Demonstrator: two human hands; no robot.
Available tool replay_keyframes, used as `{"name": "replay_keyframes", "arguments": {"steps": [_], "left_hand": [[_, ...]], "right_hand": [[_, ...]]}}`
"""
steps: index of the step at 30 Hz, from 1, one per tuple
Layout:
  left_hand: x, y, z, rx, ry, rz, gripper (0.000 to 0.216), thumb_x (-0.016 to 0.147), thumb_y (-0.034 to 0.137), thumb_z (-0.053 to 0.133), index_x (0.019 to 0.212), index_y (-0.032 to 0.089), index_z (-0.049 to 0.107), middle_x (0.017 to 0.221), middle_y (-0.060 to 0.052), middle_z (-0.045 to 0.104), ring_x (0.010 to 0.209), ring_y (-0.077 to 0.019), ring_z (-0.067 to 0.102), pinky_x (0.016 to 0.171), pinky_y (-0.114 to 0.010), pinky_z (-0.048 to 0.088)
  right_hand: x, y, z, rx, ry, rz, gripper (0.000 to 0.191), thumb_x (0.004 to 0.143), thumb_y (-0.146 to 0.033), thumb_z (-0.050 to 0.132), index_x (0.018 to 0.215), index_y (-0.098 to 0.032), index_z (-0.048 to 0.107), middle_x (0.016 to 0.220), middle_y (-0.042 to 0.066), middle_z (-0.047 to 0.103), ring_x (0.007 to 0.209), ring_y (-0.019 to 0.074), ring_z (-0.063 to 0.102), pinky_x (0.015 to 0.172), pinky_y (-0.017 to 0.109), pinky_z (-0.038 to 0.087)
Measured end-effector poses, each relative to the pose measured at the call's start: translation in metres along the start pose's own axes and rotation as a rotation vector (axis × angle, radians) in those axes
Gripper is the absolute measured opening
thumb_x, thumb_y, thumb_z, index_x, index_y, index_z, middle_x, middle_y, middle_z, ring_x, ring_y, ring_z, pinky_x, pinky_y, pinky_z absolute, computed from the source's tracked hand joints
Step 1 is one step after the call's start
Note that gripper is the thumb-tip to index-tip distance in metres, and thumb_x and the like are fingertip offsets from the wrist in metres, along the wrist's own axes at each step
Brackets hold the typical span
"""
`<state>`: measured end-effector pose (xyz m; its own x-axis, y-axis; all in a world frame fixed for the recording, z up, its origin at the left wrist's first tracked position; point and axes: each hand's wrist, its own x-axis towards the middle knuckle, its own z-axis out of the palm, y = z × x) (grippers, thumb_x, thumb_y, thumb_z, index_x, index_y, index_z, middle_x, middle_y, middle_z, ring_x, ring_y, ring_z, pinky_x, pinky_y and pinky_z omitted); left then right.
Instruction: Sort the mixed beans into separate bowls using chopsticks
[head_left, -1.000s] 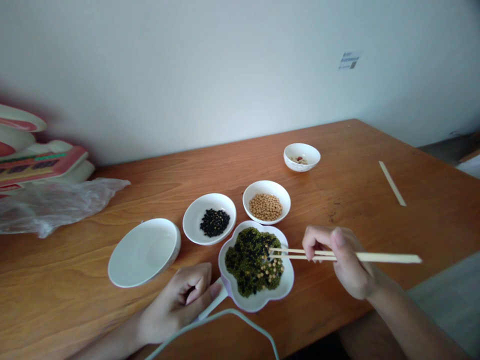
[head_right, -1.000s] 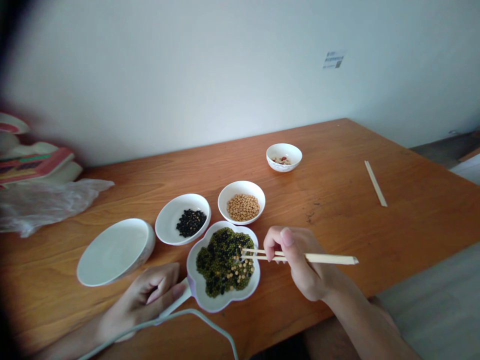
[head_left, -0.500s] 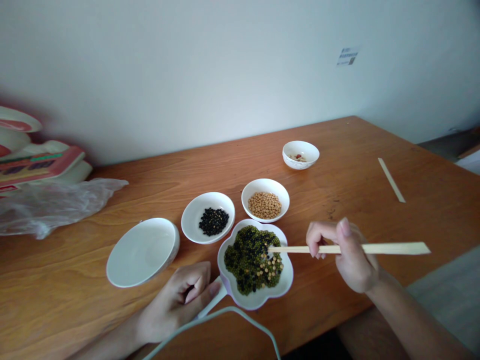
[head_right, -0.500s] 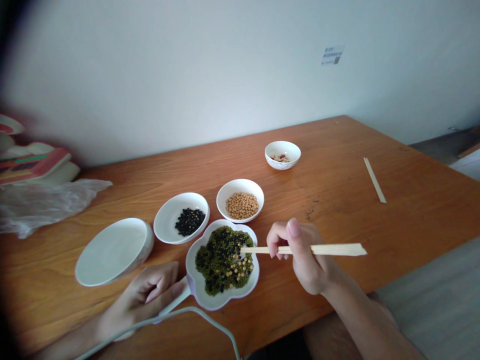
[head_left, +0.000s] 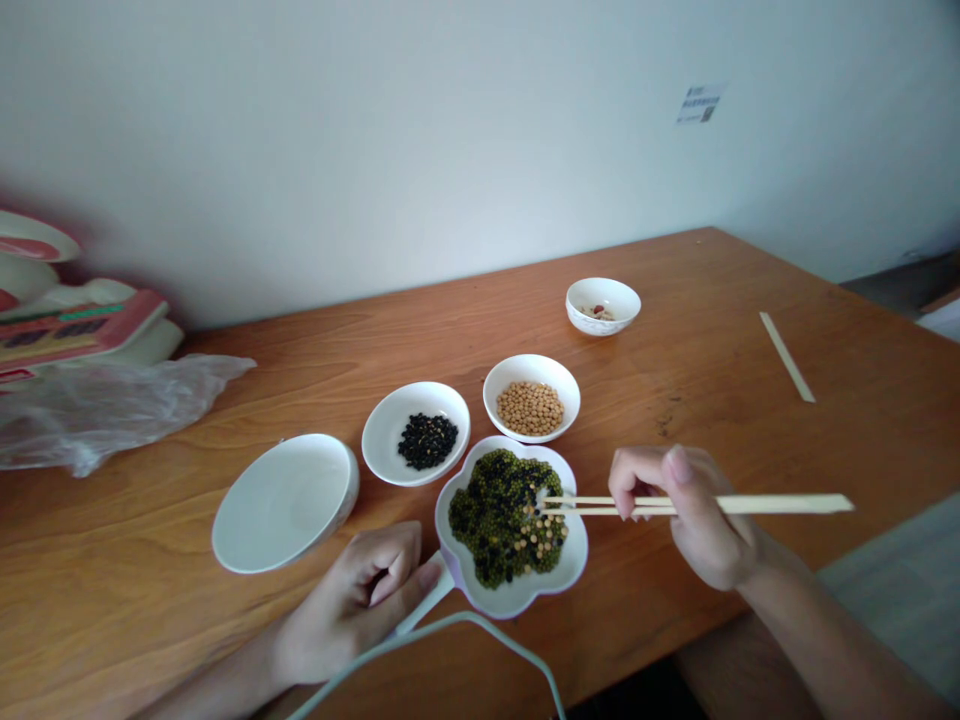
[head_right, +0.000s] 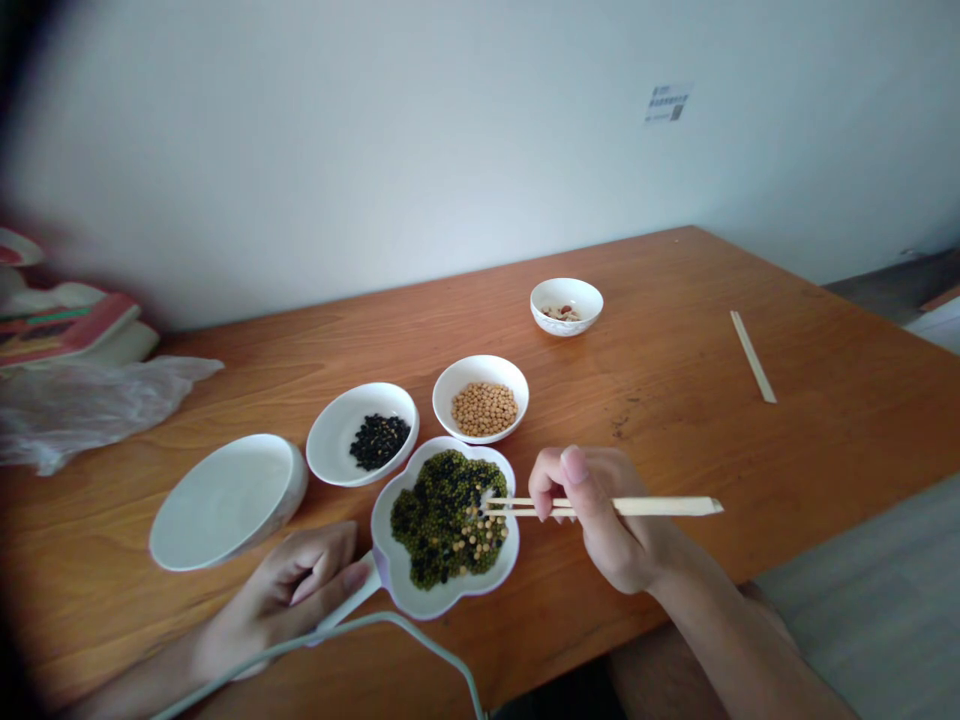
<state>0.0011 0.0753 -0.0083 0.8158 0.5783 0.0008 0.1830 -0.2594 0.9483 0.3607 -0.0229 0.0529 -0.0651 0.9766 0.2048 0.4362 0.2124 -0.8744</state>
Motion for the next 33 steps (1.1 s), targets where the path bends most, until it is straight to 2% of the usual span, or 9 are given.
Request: {"name": "replay_keyframes", "arguments": {"steps": [21, 27, 30, 33], "left_hand": [[0.0008, -0.0005, 0.0003, -0.023, 0.003, -0.003, 0.043, 0.104, 0.014, 0.052, 0.07, 0.021, 0.028, 0.07, 0.003, 0.041, 0.062, -0.0101, 0.036, 0.059, -0.022, 0.036], [0.0021, 0.003, -0.0004, -0.004, 0.001, 0.012, 0.043, 0.104, 0.015, 0.051, 0.069, 0.021, 0.028, 0.069, 0.003, 0.04, 0.062, -0.0106, 0.035, 0.057, -0.023, 0.034], [0.0037, 0.0055, -0.0005, -0.006, -0.003, 0.004, 0.043, 0.105, 0.017, 0.05, 0.069, 0.021, 0.028, 0.069, 0.003, 0.04, 0.061, -0.0105, 0.035, 0.056, -0.023, 0.034], [0.0044, 0.0067, -0.0007, -0.012, -0.006, 0.01, 0.042, 0.105, 0.017, 0.05, 0.069, 0.021, 0.028, 0.069, 0.003, 0.041, 0.061, -0.0103, 0.036, 0.057, -0.022, 0.035]], "right_hand": [[0.0008, -0.0006, 0.0006, -0.017, 0.013, 0.034, 0.07, 0.107, -0.059, 0.011, 0.069, -0.024, 0.059, 0.064, 0.004, 0.06, 0.06, 0.0186, 0.055, 0.061, 0.037, 0.041], [-0.001, 0.0009, 0.0008, 0.048, 0.029, 0.037, 0.071, 0.106, -0.06, 0.011, 0.069, -0.025, 0.06, 0.064, 0.005, 0.058, 0.061, 0.0198, 0.055, 0.061, 0.038, 0.039], [-0.0022, 0.0014, 0.001, 0.09, 0.082, 0.033, 0.075, 0.105, -0.064, 0.01, 0.067, -0.024, 0.062, 0.064, 0.005, 0.059, 0.059, 0.0204, 0.055, 0.06, 0.039, 0.037], [-0.0027, -0.0022, -0.0007, 0.173, 0.218, -0.01, 0.077, 0.102, -0.07, 0.015, 0.065, -0.025, 0.065, 0.061, 0.005, 0.058, 0.058, 0.021, 0.053, 0.059, 0.039, 0.036]]}}
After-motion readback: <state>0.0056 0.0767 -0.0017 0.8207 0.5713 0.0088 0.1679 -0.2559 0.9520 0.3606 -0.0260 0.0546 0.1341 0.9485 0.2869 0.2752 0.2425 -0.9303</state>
